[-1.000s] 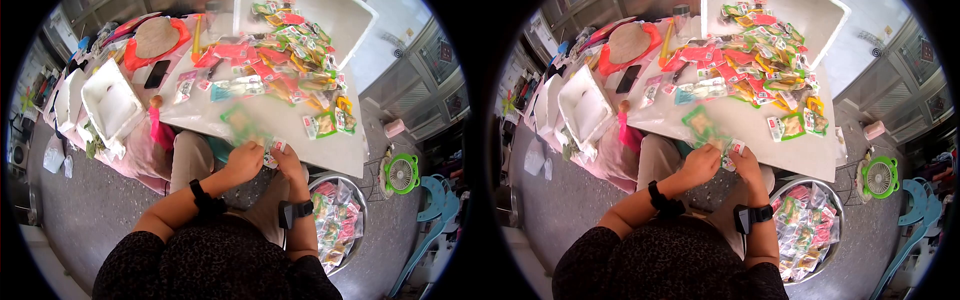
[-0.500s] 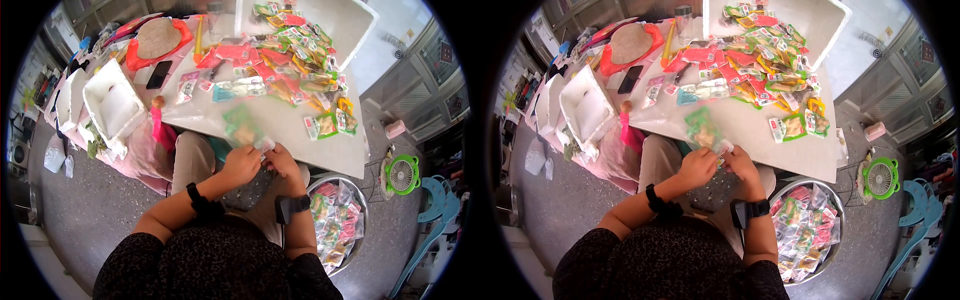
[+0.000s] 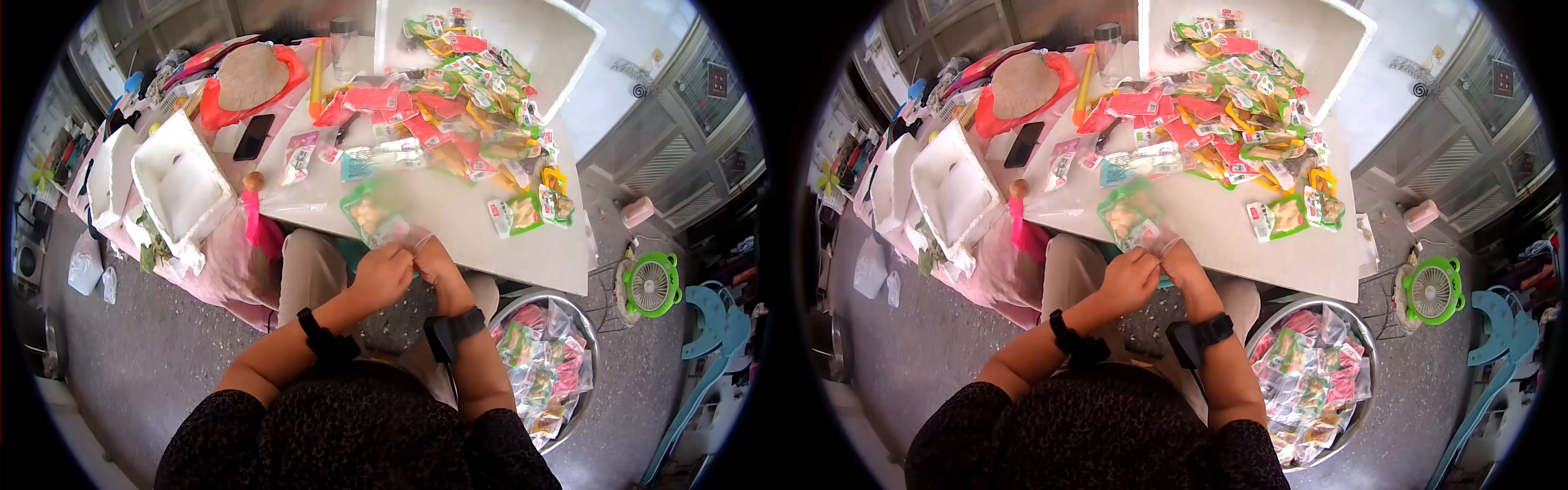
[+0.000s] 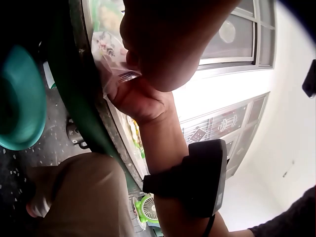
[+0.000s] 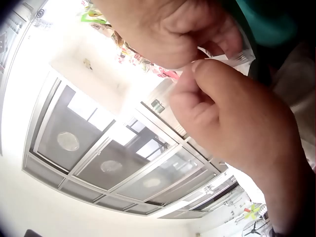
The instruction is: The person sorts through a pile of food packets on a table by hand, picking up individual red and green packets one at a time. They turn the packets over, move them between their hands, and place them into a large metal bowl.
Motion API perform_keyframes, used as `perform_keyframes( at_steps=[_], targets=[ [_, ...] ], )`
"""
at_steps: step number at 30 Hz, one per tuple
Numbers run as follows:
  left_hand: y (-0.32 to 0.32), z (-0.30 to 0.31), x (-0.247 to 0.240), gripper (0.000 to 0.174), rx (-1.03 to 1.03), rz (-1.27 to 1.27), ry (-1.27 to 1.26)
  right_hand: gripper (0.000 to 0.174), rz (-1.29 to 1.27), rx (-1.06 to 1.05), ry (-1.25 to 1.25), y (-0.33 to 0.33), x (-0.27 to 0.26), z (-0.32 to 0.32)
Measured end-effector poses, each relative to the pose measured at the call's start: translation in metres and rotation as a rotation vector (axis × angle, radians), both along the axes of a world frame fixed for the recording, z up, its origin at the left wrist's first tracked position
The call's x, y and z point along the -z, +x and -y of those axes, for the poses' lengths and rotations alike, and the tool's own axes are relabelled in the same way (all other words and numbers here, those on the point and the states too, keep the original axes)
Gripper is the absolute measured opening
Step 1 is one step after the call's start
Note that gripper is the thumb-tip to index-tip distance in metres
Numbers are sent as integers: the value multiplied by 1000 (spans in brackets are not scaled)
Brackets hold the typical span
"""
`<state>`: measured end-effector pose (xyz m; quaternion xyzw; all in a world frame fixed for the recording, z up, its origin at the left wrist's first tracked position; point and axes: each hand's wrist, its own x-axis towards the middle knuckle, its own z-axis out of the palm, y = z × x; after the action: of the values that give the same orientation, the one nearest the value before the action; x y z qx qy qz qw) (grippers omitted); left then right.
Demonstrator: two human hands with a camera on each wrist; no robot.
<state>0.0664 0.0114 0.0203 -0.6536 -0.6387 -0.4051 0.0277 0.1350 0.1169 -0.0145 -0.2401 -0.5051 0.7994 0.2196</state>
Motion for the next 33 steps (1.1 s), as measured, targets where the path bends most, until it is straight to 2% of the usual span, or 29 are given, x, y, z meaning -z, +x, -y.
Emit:
perform_keyframes(
  at_steps=[3, 5, 6, 8, 12, 14, 18, 23, 28, 31, 32, 33],
  targets=[
    [-1, -10, 2, 3, 9, 14, 65, 24, -12, 115, 10, 1, -10, -2],
    [-3, -14, 4, 7, 13, 40, 7, 24, -16, 205, 114, -1, -2, -9],
    [-4, -17, 3, 9, 18, 53, -20, 23, -1, 234, 85, 1, 1, -13],
    [-7, -20, 0, 21, 51, 11, 63, 22, 32, 294, 24, 8, 7, -19],
    [-23, -31, 4, 46, 39, -193, 175, 19, 146, 242, 60, 26, 2, -23],
    [-32, -34, 16, 51, 49, -272, 64, 18, 230, 246, 18, 35, -25, -19],
    [-38, -29, 34, 58, 57, -364, -101, 16, 411, 215, 226, 61, -40, -46],
    [-35, -35, 18, 57, 37, -330, -25, 18, 417, 418, 512, 85, -54, -111],
    [-37, -52, 24, 55, 2, -352, 2, 18, 546, 789, 1387, 81, -45, -204],
    [-39, -55, 31, 54, 12, -349, -16, 23, 763, 876, 1559, 65, -64, -224],
    [-39, -54, 31, 54, 16, -346, -13, 32, 932, 876, 1533, 62, -69, -228],
    [-40, -55, 32, 54, 18, -345, -9, 35, 996, 852, 1439, 58, -70, -233]
  ],
)
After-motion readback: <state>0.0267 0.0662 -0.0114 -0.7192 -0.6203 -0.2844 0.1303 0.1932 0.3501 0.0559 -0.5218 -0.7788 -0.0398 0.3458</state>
